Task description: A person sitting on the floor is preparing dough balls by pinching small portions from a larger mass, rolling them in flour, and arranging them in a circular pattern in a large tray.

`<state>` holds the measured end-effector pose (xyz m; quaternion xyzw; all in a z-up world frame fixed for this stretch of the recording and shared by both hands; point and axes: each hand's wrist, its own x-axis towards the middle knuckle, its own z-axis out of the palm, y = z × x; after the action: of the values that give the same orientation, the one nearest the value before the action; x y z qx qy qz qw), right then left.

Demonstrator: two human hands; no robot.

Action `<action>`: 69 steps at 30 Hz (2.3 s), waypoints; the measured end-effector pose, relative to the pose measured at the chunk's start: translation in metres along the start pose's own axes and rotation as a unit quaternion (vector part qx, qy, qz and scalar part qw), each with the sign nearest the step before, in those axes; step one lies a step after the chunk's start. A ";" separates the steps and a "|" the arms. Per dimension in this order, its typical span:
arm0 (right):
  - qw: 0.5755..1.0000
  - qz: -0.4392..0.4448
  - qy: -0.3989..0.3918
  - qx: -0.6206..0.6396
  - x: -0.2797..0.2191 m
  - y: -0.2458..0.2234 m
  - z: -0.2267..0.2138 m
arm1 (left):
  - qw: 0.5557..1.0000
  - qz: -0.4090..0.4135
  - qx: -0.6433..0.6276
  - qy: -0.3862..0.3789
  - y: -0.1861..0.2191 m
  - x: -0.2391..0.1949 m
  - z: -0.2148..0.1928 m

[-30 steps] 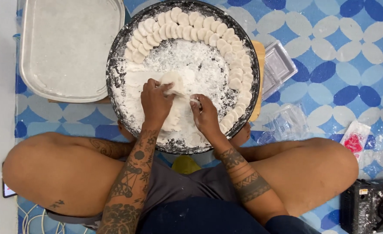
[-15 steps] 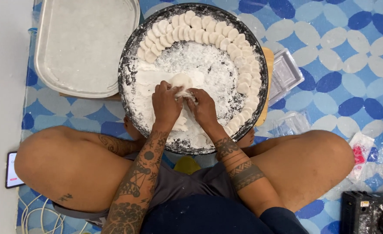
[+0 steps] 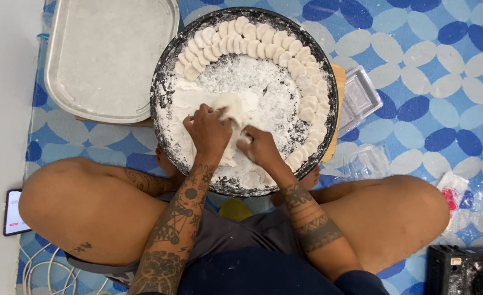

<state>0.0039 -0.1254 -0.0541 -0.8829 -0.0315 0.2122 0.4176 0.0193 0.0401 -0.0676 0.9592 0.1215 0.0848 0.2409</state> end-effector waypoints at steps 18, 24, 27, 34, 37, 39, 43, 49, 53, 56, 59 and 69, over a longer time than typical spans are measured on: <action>0.848 0.074 0.140 0.506 -0.020 0.027 -0.074 | 0.901 0.020 -0.400 -0.164 0.096 -0.031 -0.048; 0.840 0.091 0.130 0.520 -0.015 0.015 -0.066 | 0.910 -0.008 -0.396 -0.127 0.086 -0.036 -0.028; 0.850 0.082 0.113 0.508 -0.010 0.017 -0.062 | 0.898 -0.027 -0.420 -0.125 0.085 -0.034 -0.032; 0.864 0.066 0.092 0.490 -0.011 -0.012 -0.070 | 0.907 0.004 -0.415 -0.071 0.083 -0.028 -0.036; 0.856 0.063 0.076 0.507 -0.014 -0.021 -0.073 | 0.912 0.007 -0.409 -0.043 0.076 -0.025 -0.032; 0.882 0.068 0.060 0.463 -0.016 -0.028 -0.074 | 0.912 -0.018 -0.408 -0.038 0.075 -0.022 -0.034; 0.904 0.072 0.044 0.420 -0.019 -0.038 -0.075 | 0.917 -0.029 -0.396 -0.031 0.060 -0.013 -0.031; 0.928 0.073 0.068 0.358 -0.016 -0.018 -0.074 | 0.969 -0.019 -0.216 0.115 -0.002 0.028 -0.046; 0.921 0.080 0.086 0.371 -0.012 -0.008 -0.072 | 0.984 -0.106 -0.097 0.102 -0.040 0.041 -0.047; 0.923 0.073 0.081 0.368 -0.012 -0.007 -0.071 | 0.996 -0.048 0.006 0.081 -0.059 0.033 -0.033; 0.926 0.061 0.071 0.365 -0.013 -0.013 -0.070 | 0.996 -0.037 0.081 0.029 -0.062 0.032 -0.033; 0.930 -0.046 0.061 0.359 -0.021 -0.037 -0.068 | 0.832 -0.161 -0.521 -0.106 0.053 0.014 -0.105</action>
<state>0.0164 -0.1553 0.0187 -0.6831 0.0320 0.1355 0.7169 0.0193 0.0450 0.0505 0.6616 0.1856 -0.0069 0.7265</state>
